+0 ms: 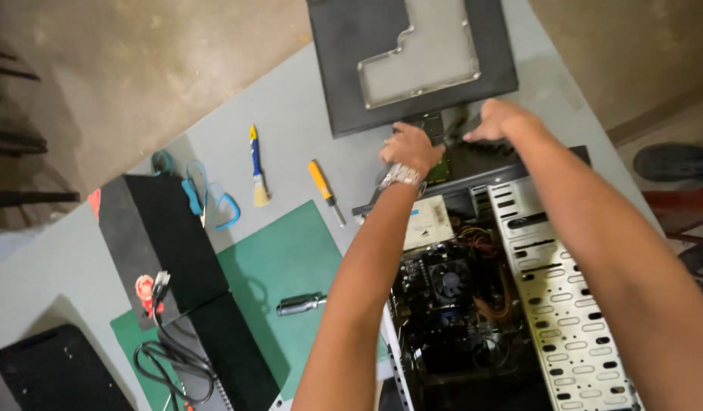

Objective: Removing the power supply unit and hard drive from a desktop computer case using a screwdriver.

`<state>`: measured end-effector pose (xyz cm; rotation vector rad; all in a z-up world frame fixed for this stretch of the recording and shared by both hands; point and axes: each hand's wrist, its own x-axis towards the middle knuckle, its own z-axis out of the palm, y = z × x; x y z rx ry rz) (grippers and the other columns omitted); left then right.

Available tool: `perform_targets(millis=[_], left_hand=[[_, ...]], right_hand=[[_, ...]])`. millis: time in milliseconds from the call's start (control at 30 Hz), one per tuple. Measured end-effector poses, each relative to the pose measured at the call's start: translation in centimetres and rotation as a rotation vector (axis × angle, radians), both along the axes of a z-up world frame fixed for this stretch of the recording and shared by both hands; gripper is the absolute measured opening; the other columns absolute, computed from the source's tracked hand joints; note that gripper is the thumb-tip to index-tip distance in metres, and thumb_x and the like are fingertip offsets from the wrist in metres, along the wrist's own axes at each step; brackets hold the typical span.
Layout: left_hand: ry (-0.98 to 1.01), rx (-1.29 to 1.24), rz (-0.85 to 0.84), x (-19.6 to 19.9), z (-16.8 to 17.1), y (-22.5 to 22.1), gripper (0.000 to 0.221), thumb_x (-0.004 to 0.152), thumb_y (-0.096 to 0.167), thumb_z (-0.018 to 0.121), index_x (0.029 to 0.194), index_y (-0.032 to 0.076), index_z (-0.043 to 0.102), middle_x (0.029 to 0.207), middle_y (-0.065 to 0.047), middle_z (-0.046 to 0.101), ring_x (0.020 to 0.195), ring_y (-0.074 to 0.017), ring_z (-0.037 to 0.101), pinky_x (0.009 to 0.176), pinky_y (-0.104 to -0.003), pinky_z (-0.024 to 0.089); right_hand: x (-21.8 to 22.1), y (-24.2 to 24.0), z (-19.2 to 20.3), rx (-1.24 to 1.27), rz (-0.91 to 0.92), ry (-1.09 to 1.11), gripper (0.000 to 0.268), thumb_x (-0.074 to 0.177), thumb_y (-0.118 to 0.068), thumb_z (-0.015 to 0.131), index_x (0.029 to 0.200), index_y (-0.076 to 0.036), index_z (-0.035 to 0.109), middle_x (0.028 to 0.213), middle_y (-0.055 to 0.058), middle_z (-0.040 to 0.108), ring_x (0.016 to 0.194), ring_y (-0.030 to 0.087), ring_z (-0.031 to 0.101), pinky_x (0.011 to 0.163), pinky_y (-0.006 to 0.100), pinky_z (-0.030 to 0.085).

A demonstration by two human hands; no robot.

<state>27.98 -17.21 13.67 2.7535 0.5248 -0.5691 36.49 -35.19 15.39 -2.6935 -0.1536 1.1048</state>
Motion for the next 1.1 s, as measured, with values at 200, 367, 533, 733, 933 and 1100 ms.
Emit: perform_targets(millis=[200, 367, 533, 733, 933, 1100], left_hand=[[0.462, -0.023, 0.009, 1.9, 5.8, -2.3, 0.142, 0.079, 0.079, 0.068, 0.158, -0.014, -0.006, 0.146, -0.037, 0.042, 0.136, -0.0469, 0.047, 0.099, -0.062, 0.046], [0.309, 0.278, 0.189, 3.2, -8.5, -4.9, 0.152, 0.066, 0.069, 0.086, 0.159, -0.010, -0.005, 0.130, -0.042, 0.045, 0.118, -0.0597, 0.053, 0.088, -0.075, 0.046], [-0.060, 0.213, -0.070, 1.4, -10.9, 1.6, 0.157, 0.047, 0.072, 0.093, 0.156, -0.011, 0.014, 0.128, -0.037, 0.049, 0.118, -0.0492, 0.058, 0.097, -0.058, 0.050], [-0.036, 0.053, -0.244, -2.0, -3.2, 10.0, 0.166, 0.047, 0.064, 0.098, 0.161, -0.001, -0.004, 0.137, -0.024, 0.046, 0.124, -0.0498, 0.055, 0.099, -0.058, 0.055], [-0.344, -0.118, -0.216, -13.3, 4.0, 20.6, 0.157, 0.050, 0.043, 0.102, 0.160, -0.004, 0.001, 0.162, -0.019, 0.034, 0.130, -0.0472, 0.047, 0.109, -0.053, 0.042], [-0.341, -0.082, -0.158, -25.6, 0.5, 27.8, 0.157, 0.045, 0.043, 0.101, 0.162, 0.000, 0.006, 0.155, -0.018, 0.040, 0.129, -0.0466, 0.047, 0.110, -0.052, 0.041]], right_hand=[[-5.8, -0.6, 10.6, 0.067, -0.047, -0.071, 0.063, 0.098, -0.047, 0.061, 0.141, -0.001, 0.063, 0.136, 0.031, 0.064, 0.130, 0.048, 0.059, 0.103, 0.061, 0.048], [-10.1, -4.7, 3.8, -0.047, 0.045, -0.519, 0.066, 0.108, -0.067, 0.039, 0.114, -0.016, 0.081, 0.098, 0.018, 0.081, 0.103, 0.040, 0.076, 0.106, 0.049, 0.042], [-12.0, -7.7, 1.1, 0.067, 0.247, -1.218, 0.045, 0.107, -0.046, 0.062, 0.068, -0.026, 0.069, 0.062, -0.001, 0.066, 0.063, 0.019, 0.071, 0.082, 0.031, 0.056], [-11.7, -7.6, 0.6, -0.025, 0.289, -1.248, 0.041, 0.107, -0.045, 0.064, 0.070, -0.029, 0.068, 0.063, -0.004, 0.065, 0.067, 0.018, 0.073, 0.082, 0.030, 0.058], [-12.8, -7.6, 0.4, -0.095, 0.367, -1.206, 0.036, 0.126, -0.044, 0.061, 0.102, -0.024, 0.079, 0.099, -0.006, 0.076, 0.093, 0.018, 0.073, 0.100, 0.034, 0.049], [-28.2, 6.6, 14.5, 0.597, 0.120, -0.909, 0.010, 0.107, -0.012, 0.074, 0.110, -0.004, 0.077, 0.111, 0.014, 0.077, 0.104, 0.032, 0.071, 0.098, 0.045, 0.054]])
